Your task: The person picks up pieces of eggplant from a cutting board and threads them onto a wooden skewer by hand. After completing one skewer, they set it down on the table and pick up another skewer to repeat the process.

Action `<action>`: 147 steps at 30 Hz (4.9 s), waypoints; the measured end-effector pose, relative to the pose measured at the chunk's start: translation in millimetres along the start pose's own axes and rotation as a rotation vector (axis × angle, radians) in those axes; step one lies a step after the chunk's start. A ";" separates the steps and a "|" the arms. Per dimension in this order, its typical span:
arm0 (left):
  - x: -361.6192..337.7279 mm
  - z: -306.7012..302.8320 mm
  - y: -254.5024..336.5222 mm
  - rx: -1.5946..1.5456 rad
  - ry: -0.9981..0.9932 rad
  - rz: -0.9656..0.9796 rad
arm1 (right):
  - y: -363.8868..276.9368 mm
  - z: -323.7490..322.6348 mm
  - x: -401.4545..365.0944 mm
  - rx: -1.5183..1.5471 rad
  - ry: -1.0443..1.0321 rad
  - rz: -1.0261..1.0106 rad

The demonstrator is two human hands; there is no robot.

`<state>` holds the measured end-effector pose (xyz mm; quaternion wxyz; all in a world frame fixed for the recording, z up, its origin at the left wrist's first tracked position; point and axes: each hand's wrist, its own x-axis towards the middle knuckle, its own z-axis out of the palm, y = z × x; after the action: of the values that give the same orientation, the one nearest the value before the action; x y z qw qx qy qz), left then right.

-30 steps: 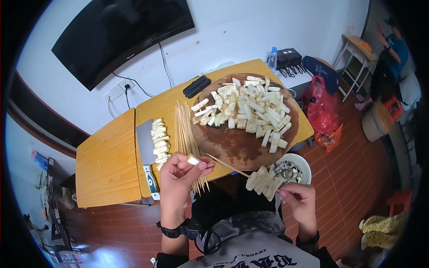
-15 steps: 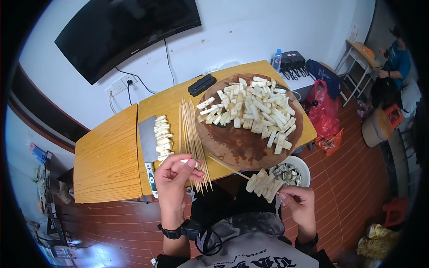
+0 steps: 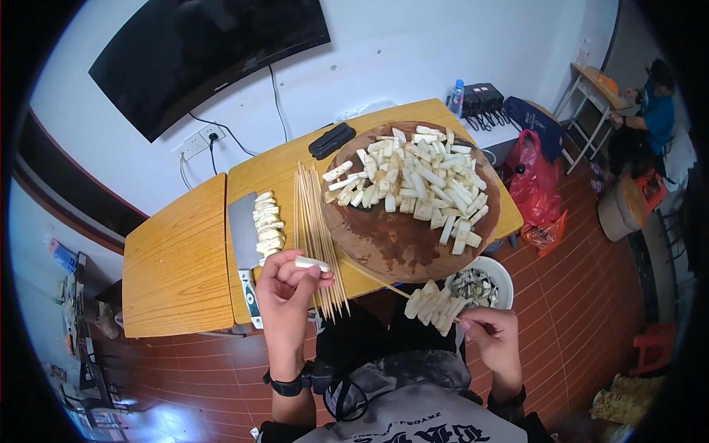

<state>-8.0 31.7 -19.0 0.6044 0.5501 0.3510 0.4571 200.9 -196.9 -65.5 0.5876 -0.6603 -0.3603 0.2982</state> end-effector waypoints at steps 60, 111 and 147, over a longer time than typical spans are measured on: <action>-11.7 -21.7 8.0 -0.328 -0.218 -0.099 | -5.6 0.7 1.5 -0.128 -0.089 -0.047; -33.7 13.3 9.3 -0.095 -0.396 -0.366 | -6.7 -1.0 0.5 -0.153 -0.114 -0.073; 5.7 18.2 6.9 -0.007 -0.322 -0.166 | 0.7 -8.7 -4.5 0.098 -0.065 0.008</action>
<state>9.7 30.7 -9.1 0.6904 0.5831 0.2921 0.3130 205.6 -205.4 -65.2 0.6061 -0.6222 -0.3613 0.3391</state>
